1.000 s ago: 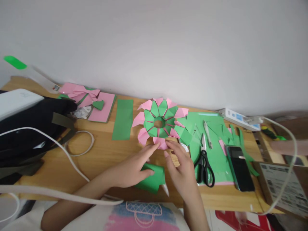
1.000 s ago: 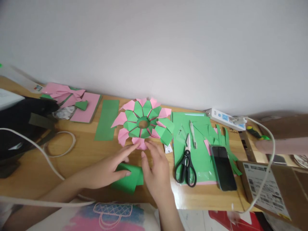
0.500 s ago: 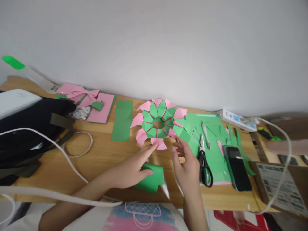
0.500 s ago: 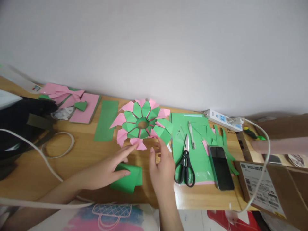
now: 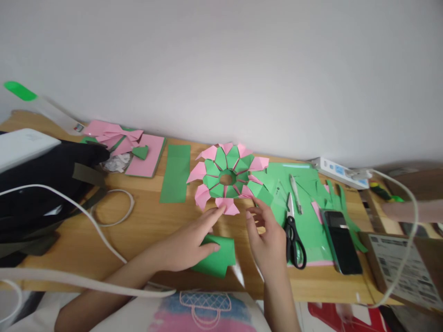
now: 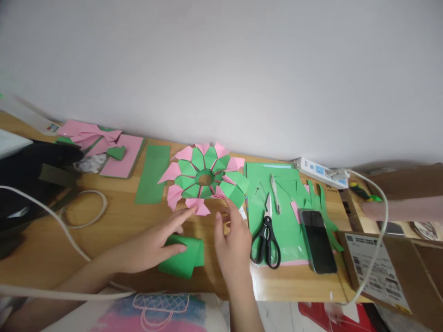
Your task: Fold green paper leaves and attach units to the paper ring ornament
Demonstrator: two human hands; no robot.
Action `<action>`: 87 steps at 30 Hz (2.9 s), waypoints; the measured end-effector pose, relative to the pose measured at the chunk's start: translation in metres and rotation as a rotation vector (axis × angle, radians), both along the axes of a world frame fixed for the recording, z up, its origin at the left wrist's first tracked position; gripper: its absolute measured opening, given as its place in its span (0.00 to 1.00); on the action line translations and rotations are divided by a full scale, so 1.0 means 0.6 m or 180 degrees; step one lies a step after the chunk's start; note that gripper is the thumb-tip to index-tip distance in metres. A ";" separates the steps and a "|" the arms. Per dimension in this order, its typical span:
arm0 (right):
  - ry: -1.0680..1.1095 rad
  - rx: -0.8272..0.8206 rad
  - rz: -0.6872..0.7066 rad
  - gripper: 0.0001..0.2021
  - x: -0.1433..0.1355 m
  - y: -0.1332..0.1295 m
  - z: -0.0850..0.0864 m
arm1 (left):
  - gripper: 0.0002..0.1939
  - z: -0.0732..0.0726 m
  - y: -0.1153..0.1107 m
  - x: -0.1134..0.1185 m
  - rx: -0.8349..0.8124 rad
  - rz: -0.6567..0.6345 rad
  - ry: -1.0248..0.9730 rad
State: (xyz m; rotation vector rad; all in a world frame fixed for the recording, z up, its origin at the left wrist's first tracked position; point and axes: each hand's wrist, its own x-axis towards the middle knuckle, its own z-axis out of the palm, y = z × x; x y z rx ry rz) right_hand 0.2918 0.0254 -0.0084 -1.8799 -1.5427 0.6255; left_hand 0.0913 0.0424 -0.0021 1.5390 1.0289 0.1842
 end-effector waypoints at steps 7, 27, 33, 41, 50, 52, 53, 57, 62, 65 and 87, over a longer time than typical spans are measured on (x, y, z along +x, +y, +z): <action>0.0045 -0.0021 0.0019 0.18 0.000 -0.006 0.006 | 0.42 0.004 -0.002 -0.007 0.0032 0.0100 -0.0141; -0.0240 -0.0189 -0.0053 0.24 0.018 0.005 0.020 | 0.41 0.003 -0.003 -0.017 -0.0219 0.0212 -0.0040; -0.0264 -0.0227 0.0004 0.24 0.016 0.007 0.022 | 0.41 0.004 -0.003 -0.017 -0.0232 0.0174 -0.0006; -0.0285 -0.0219 -0.0009 0.24 0.015 0.006 0.021 | 0.41 0.001 -0.004 -0.018 -0.0193 0.0197 -0.0032; -0.0308 -0.0196 0.0083 0.23 0.009 0.000 0.022 | 0.40 0.004 -0.004 -0.016 -0.0166 0.0207 0.0003; -0.0304 -0.0187 0.0096 0.22 0.008 0.000 0.022 | 0.41 0.004 -0.003 -0.017 -0.0162 0.0194 0.0013; -0.0300 -0.0186 0.0102 0.22 0.007 -0.001 0.022 | 0.41 0.004 -0.003 -0.017 -0.0164 0.0196 0.0020; -0.0272 -0.0169 0.0113 0.22 0.007 -0.001 0.022 | 0.41 0.004 -0.004 -0.016 -0.0191 0.0186 0.0058; -0.0249 -0.0191 0.0138 0.22 0.007 -0.004 0.025 | 0.41 0.004 -0.006 -0.016 -0.0148 0.0212 0.0004; -0.0238 -0.0183 0.0181 0.22 0.004 -0.005 0.027 | 0.41 0.005 -0.005 -0.016 -0.0164 0.0217 0.0001; -0.0535 -0.0080 0.0498 0.21 -0.005 -0.002 0.022 | 0.27 0.009 -0.007 -0.053 0.0380 0.0025 -0.0136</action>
